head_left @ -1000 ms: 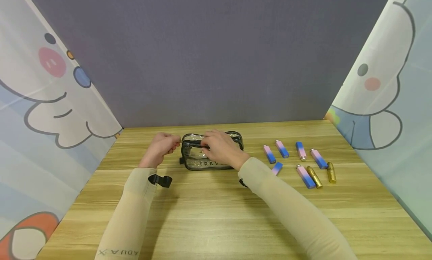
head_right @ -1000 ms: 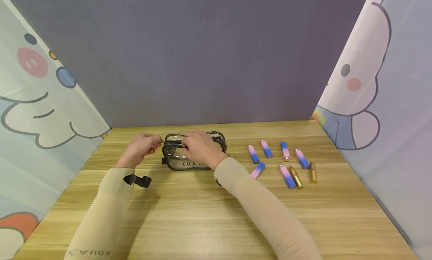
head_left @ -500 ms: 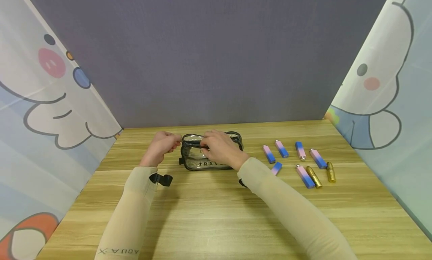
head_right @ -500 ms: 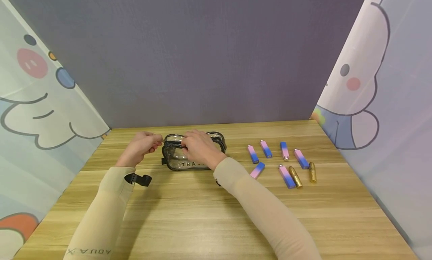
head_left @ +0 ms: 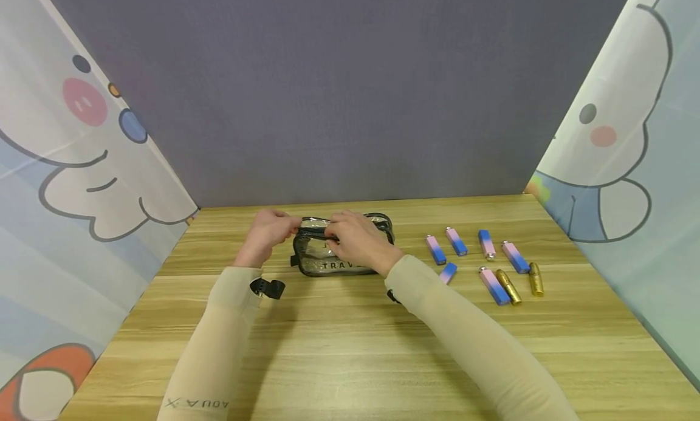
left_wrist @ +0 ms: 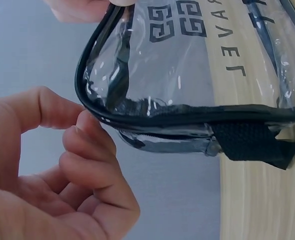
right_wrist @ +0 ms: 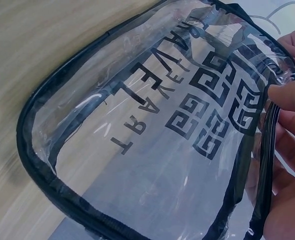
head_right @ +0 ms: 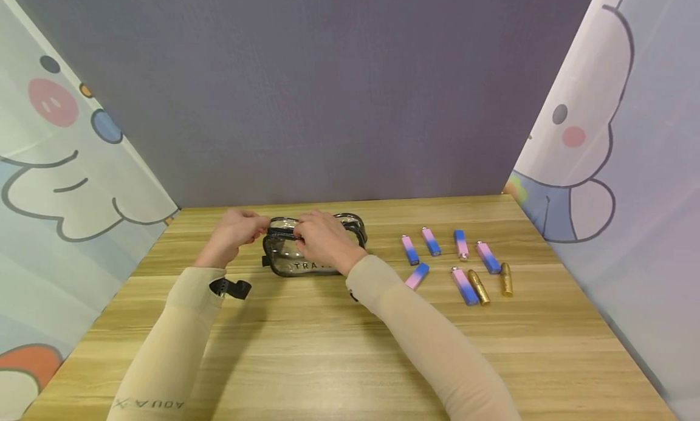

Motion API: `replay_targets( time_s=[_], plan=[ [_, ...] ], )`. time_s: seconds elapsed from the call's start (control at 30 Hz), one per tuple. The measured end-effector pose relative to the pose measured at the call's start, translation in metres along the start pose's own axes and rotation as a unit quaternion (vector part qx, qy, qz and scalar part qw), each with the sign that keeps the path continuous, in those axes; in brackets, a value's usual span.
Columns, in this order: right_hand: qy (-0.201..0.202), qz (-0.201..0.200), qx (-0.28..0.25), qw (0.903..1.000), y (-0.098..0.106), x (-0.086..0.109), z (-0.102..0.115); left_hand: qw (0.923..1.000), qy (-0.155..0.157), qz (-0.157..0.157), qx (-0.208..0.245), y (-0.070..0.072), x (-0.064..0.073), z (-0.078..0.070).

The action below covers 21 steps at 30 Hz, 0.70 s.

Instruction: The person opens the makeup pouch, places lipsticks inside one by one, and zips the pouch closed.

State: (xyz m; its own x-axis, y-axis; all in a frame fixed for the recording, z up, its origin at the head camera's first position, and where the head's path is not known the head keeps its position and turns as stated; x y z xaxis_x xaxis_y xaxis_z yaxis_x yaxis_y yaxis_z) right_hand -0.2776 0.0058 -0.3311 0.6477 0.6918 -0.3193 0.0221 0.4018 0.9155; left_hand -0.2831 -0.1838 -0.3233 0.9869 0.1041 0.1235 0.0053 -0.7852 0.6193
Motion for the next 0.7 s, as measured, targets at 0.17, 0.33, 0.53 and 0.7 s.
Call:
replay_targets(
  time_s=[0.17,0.33,0.53,0.7],
  plan=[
    [-0.001,-0.002,0.006,1.0000,-0.0002,-0.0004,-0.0011,0.9998,-0.005,-0.009,-0.014,-0.0030,-0.0002,-0.0052],
    [0.003,-0.004,0.013,0.9999,-0.0002,-0.0002,-0.0013,0.9995,0.001,-0.019,-0.026,-0.0049,-0.0017,-0.0055],
    [-0.007,0.009,0.007,0.9999,0.0025,0.0015,-0.0014,0.9996,0.002,-0.016,-0.023,-0.0053,-0.0010,-0.0032],
    [-0.013,0.013,-0.005,0.9998,0.0071,0.0056,-0.0045,0.9996,0.008,-0.011,-0.024,-0.0054,0.0002,-0.0023]
  ],
)
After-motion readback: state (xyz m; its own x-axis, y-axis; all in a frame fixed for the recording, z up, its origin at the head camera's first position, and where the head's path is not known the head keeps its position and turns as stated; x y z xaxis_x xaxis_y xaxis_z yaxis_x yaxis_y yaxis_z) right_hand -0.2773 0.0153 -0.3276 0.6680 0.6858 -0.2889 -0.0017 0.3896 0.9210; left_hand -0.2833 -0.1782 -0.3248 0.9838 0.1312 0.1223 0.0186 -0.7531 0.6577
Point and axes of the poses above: each hand's wrist, its own x-axis away from the middle knuckle, its own y-axis out of the back of the hand, z = x × y, the point moved 4 cm from there along -x, towards the middle knuckle, and after that the axes turned 8 degrees about -x, right-handed, at the moved point
